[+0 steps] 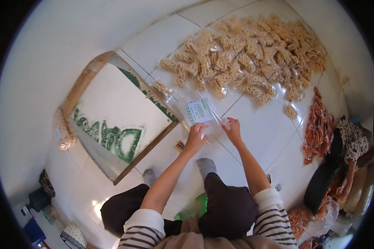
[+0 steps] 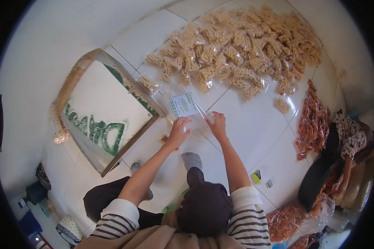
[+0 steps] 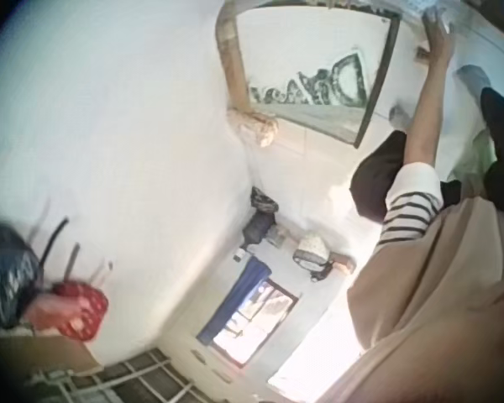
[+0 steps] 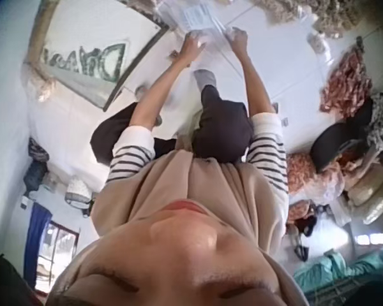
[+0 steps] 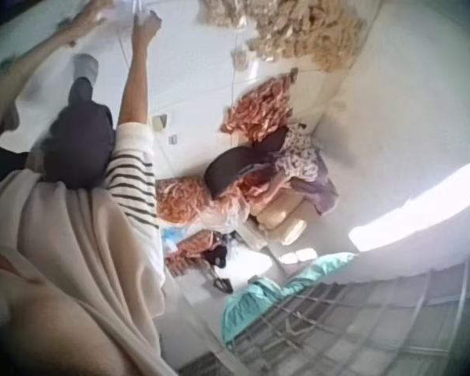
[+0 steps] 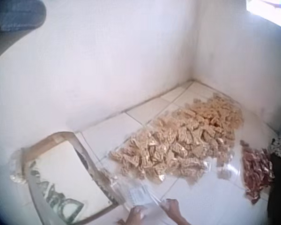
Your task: The person fills small plastic bags with snack pieces by hand, then seals the bags by pressing the edges together and placing them on a flat surface.
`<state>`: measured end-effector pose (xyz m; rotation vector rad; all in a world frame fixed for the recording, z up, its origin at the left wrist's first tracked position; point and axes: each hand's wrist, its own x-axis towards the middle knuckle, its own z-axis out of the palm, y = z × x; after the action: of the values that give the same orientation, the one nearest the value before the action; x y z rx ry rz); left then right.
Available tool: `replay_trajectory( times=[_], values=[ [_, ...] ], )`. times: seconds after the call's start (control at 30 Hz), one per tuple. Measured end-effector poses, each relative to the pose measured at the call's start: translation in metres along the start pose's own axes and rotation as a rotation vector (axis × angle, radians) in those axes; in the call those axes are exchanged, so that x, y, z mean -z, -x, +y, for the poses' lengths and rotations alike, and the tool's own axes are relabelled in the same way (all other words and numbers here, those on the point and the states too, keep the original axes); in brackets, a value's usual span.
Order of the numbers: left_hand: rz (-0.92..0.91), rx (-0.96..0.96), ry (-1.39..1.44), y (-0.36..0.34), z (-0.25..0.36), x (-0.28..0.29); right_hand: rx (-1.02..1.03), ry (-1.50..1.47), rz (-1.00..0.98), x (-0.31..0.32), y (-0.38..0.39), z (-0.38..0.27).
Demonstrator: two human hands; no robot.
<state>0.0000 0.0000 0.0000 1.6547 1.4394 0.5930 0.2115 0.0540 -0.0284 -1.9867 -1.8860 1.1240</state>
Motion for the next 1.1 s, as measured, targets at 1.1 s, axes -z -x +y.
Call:
replay_trajectory(
  times=[1.1],
  values=[
    [0.389,0.159,0.459,-0.097,0.107,0.080,0.426,-0.174,0.579,0.077,-0.027,-0.138]
  ],
)
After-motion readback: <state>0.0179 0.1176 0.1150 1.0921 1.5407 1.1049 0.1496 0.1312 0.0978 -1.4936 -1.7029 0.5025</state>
